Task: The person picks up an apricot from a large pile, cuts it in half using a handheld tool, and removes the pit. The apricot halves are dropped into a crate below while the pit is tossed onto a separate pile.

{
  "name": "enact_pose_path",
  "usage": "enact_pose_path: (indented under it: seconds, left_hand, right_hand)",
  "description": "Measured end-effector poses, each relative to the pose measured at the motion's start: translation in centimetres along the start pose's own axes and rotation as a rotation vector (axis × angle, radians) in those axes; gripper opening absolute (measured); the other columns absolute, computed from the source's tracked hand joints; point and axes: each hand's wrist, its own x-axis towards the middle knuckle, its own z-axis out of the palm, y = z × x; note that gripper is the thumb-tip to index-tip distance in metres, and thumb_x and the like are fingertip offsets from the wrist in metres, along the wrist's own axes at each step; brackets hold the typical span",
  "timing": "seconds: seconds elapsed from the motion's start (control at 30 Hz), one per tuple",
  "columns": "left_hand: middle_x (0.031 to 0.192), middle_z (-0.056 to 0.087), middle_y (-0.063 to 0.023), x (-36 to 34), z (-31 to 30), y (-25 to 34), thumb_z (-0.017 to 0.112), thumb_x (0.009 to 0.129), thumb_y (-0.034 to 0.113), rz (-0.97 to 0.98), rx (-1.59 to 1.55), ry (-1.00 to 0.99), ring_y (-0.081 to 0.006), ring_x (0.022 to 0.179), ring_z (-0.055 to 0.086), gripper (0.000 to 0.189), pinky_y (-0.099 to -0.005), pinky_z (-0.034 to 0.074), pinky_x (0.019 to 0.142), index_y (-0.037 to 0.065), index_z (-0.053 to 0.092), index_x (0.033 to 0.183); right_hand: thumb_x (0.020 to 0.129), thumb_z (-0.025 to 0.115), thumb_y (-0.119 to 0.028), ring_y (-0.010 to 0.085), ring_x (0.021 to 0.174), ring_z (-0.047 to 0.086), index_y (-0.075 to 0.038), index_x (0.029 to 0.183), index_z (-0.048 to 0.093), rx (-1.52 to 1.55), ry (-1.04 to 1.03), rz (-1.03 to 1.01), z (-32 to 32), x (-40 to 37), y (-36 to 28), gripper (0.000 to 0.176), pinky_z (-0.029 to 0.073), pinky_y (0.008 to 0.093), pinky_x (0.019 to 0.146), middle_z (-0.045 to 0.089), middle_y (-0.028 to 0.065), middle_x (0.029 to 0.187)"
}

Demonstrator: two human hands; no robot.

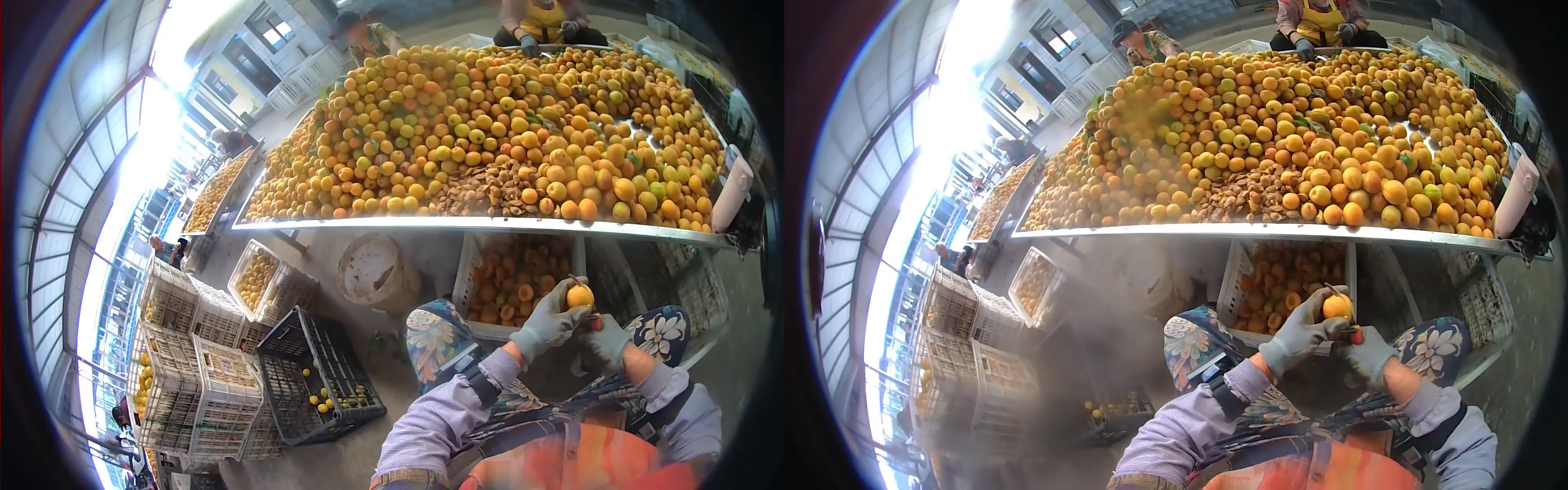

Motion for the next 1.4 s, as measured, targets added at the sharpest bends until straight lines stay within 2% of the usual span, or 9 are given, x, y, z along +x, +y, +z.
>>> enact_pose_path:
  seconds: [0.1, 0.2, 0.37, 0.63, 0.73, 0.93, 1.13, 1.33, 1.4]
  left_hand:
    - [0.106, 0.056, -0.0037, 1.0, 1.1, -1.5, 0.065, 0.089, 0.025, 0.173, 0.055, 0.195, -0.009, 0.094, 0.056, 0.046, -0.0232, 0.05, 0.08, 0.003, 0.045, 0.125]
    - [0.101, 0.058, -0.0025, 1.8, 2.5, -2.0, 0.063, 0.09, 0.033, -0.005, -0.2, 0.338, -0.0079, 0.089, 0.056, 0.044, -0.0222, 0.05, 0.076, 0.003, 0.048, 0.119]
    - [0.101, 0.058, -0.0032, 1.5, 0.0, -1.3, 0.062, 0.091, 0.023, -0.026, 0.184, 0.258, -0.0082, 0.087, 0.057, 0.042, -0.022, 0.049, 0.077, 0.003, 0.046, 0.124]
    - [0.109, 0.055, -0.0057, 1.3, 0.8, 0.4, 0.068, 0.084, 0.009, 0.011, 0.029, 0.222, -0.0128, 0.095, 0.057, 0.06, -0.0265, 0.05, 0.085, 0.003, 0.038, 0.135]
    - [0.105, 0.056, -0.0058, 1.2, 0.7, -0.5, 0.069, 0.084, 0.009, 0.14, 0.047, 0.273, -0.0121, 0.092, 0.057, 0.054, -0.0266, 0.05, 0.085, 0.003, 0.041, 0.13]
    - [0.097, 0.058, -0.0048, 2.5, 1.1, -4.8, 0.07, 0.086, 0.023, -0.034, 0.119, 0.489, -0.0097, 0.087, 0.057, 0.043, -0.0238, 0.05, 0.078, 0.001, 0.05, 0.116]
    - [0.096, 0.059, -0.0041, 1.4, 0.7, -1.8, 0.069, 0.086, 0.024, 0.024, 0.463, 0.441, -0.0106, 0.09, 0.057, 0.041, -0.0253, 0.05, 0.079, 0.001, 0.05, 0.115]
    - [0.093, 0.062, -0.006, 3.2, 0.5, -4.5, 0.066, 0.088, 0.025, 0.04, 0.198, 0.473, -0.008, 0.079, 0.059, 0.035, -0.0221, 0.05, 0.068, 0.001, 0.054, 0.111]
    - [0.093, 0.063, -0.0062, 3.5, 1.2, -4.3, 0.062, 0.091, 0.033, -0.146, 0.046, 0.525, -0.0094, 0.08, 0.059, 0.037, -0.0229, 0.049, 0.069, 0.001, 0.056, 0.11]
  right_hand:
    - [0.083, 0.058, -0.014, 0.0139, 0.065, 0.058, -0.001, 0.09, 0.062, 0.118, 0.15, -0.054, 1.3, 1.1, 0.2, 0.015, 0.048, 0.0296, 0.057, 0.061, 0.003, 0.074]
    - [0.083, 0.057, -0.011, 0.0116, 0.071, 0.057, -0.001, 0.096, 0.062, 0.349, 0.366, -0.018, 3.4, 2.2, 1.9, 0.017, 0.046, 0.0288, 0.059, 0.062, 0.0033, 0.08]
    - [0.084, 0.06, -0.011, 0.0108, 0.067, 0.056, -0.002, 0.098, 0.062, 0.408, 0.196, 0.003, 1.9, 1.6, 2.5, 0.017, 0.045, 0.0281, 0.057, 0.06, 0.0017, 0.078]
    - [0.085, 0.061, -0.009, 0.0106, 0.064, 0.054, -0.001, 0.1, 0.062, 0.298, 0.172, 0.058, 0.4, 2.2, 1.2, 0.017, 0.043, 0.0266, 0.056, 0.06, 0.0021, 0.077]
    - [0.085, 0.065, -0.018, 0.0123, 0.068, 0.059, -0.003, 0.096, 0.062, 0.359, 0.15, 0.076, 1.0, 2.0, 1.7, 0.019, 0.047, 0.0279, 0.058, 0.061, 0.0024, 0.078]
    - [0.084, 0.062, -0.011, 0.0139, 0.079, 0.061, 0.001, 0.103, 0.061, 0.416, 0.383, 0.042, 3.8, 4.3, 4.6, 0.022, 0.048, 0.0298, 0.065, 0.064, 0.0047, 0.086]
    - [0.082, 0.061, -0.008, 0.0141, 0.076, 0.061, 0.001, 0.104, 0.062, 0.25, 0.21, 0.139, 1.7, 2.3, 0.6, 0.023, 0.048, 0.0305, 0.065, 0.065, 0.0056, 0.085]
    - [0.084, 0.06, -0.012, 0.0133, 0.075, 0.06, 0.0, 0.099, 0.064, 0.364, 0.267, 0.126, 2.5, 3.4, 1.9, 0.02, 0.048, 0.0323, 0.064, 0.065, 0.0053, 0.082]
    - [0.085, 0.058, -0.014, 0.0149, 0.076, 0.061, 0.001, 0.097, 0.062, 0.345, 0.314, 0.076, 3.2, 6.5, 7.1, 0.019, 0.049, 0.0324, 0.064, 0.065, 0.008, 0.083]
